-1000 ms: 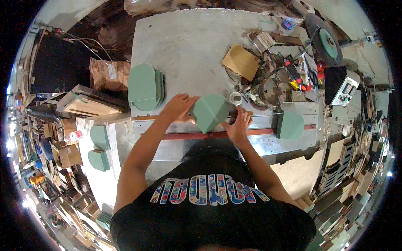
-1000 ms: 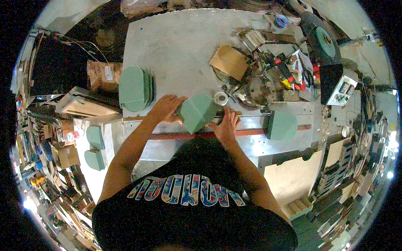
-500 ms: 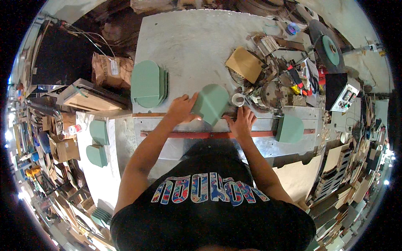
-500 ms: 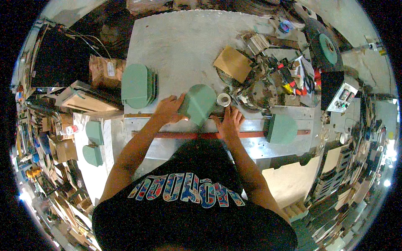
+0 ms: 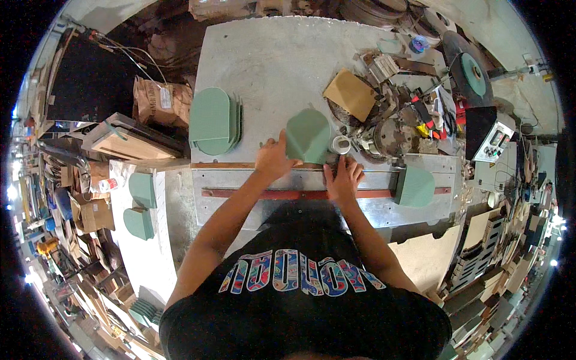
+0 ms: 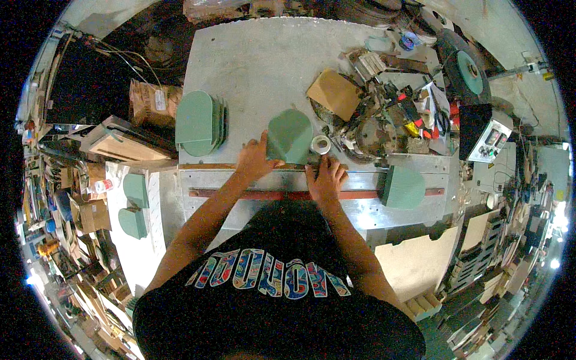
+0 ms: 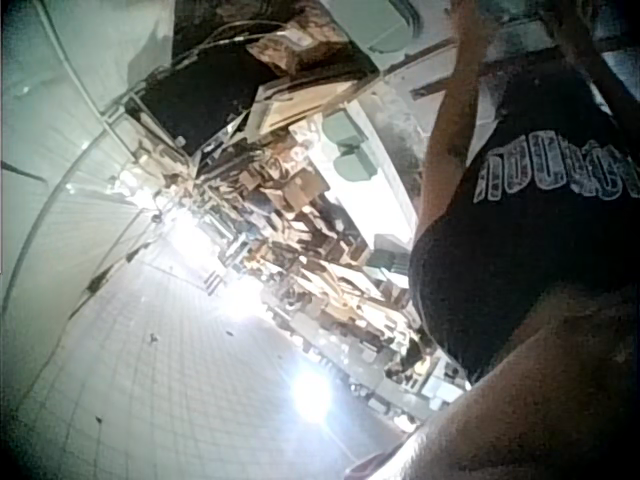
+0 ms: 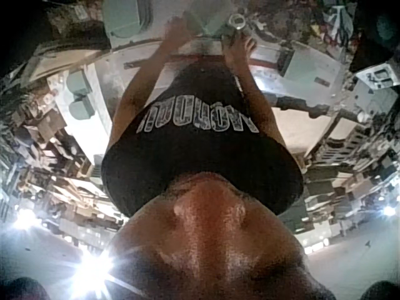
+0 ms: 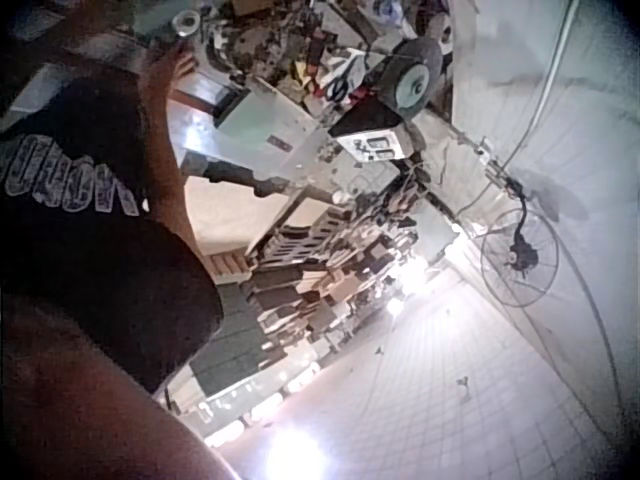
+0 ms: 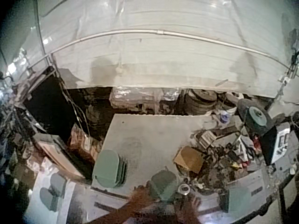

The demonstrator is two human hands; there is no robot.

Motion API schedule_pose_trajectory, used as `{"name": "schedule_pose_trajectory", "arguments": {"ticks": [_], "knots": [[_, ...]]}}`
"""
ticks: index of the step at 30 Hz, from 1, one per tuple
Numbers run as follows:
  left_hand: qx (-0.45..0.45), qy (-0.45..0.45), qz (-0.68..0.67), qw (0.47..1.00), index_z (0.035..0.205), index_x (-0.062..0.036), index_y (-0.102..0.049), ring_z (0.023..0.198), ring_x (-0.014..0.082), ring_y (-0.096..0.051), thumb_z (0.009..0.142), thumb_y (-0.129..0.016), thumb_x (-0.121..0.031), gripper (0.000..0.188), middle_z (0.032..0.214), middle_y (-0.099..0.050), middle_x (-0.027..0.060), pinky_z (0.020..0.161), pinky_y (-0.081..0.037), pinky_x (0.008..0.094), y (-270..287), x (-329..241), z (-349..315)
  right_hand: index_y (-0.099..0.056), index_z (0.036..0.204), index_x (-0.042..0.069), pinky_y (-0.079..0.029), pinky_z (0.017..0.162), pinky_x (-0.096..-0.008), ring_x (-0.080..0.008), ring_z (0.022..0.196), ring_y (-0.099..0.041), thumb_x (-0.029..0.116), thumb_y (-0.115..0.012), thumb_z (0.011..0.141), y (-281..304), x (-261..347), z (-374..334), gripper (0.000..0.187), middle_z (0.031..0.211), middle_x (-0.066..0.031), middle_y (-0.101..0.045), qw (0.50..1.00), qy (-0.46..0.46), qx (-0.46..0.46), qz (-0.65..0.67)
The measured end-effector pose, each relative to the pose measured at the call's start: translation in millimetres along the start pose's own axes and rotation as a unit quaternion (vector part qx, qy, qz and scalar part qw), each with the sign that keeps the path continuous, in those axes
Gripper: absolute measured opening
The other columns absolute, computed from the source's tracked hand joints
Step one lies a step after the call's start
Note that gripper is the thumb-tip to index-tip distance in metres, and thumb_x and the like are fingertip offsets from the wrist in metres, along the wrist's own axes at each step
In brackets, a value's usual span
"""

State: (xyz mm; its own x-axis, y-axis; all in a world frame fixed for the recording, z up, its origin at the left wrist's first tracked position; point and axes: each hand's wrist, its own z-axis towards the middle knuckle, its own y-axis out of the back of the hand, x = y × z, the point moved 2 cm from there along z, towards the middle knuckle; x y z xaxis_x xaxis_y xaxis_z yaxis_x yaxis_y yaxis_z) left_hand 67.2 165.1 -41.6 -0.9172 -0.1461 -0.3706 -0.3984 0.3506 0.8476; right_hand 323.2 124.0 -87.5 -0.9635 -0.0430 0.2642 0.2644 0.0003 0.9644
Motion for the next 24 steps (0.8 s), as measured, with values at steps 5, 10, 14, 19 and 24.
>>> {"name": "schedule_pose_trajectory", "arguments": {"ticks": [5,10,14,19,24], "knots": [[-0.014,0.057,-0.040,0.997,0.165,0.0008,-0.026,0.110,0.0436,-0.070,0.079,-0.090,-0.052,0.119,0.120,-0.068,0.0291,0.092,-0.058,0.0516,7,-22,-6,-0.041,0.163,0.001,-0.031,0.111,-0.0631,-0.0467,0.131,-0.044,0.053,-0.062,0.102,-3,21,-16,0.083,0.145,-0.0231,-0.049,0.995,-0.064,0.041,0.057],[-0.054,0.079,-0.078,0.992,0.165,0.0032,-0.025,0.107,0.0431,-0.071,0.081,-0.089,-0.051,0.119,0.117,-0.069,0.0286,0.087,-0.059,0.0513,-9,-18,-5,-0.030,0.166,-0.003,-0.039,0.111,-0.0634,-0.0505,0.129,-0.050,0.045,-0.068,0.100,24,74,-3,0.090,0.147,-0.0307,-0.048,0.962,0.128,0.115,0.213],[-0.063,0.073,-0.061,0.993,0.166,0.0042,-0.023,0.104,0.0431,-0.072,0.084,-0.085,-0.054,0.118,0.116,-0.070,0.0293,0.084,-0.060,0.0500,-15,-7,-6,-0.024,0.167,-0.004,-0.039,0.115,-0.0646,-0.0518,0.136,-0.048,0.044,-0.069,0.099,3,107,70,0.094,0.150,-0.0361,-0.046,0.964,0.139,-0.104,0.202],[-0.086,0.151,-0.114,0.978,0.166,0.0043,-0.025,0.102,0.0418,-0.075,0.090,-0.079,-0.055,0.111,0.114,-0.074,0.0281,0.084,-0.060,0.0515,-29,0,18,-0.019,0.168,-0.003,-0.036,0.119,-0.0655,-0.0525,0.148,-0.040,0.051,-0.070,0.097,-31,128,130,0.104,0.160,-0.0378,-0.040,0.993,-0.025,-0.018,0.115],[-0.196,0.163,-0.336,0.907,0.156,0.0047,-0.046,0.092,0.0319,-0.076,0.095,-0.078,-0.044,0.084,0.103,-0.078,0.0207,0.079,-0.059,0.0459,-40,35,21,-0.027,0.167,-0.002,-0.038,0.122,-0.0513,-0.0477,0.143,-0.050,0.060,-0.068,0.097,-4,131,168,0.102,0.153,-0.0337,-0.052,0.966,-0.062,0.175,0.178]]}}
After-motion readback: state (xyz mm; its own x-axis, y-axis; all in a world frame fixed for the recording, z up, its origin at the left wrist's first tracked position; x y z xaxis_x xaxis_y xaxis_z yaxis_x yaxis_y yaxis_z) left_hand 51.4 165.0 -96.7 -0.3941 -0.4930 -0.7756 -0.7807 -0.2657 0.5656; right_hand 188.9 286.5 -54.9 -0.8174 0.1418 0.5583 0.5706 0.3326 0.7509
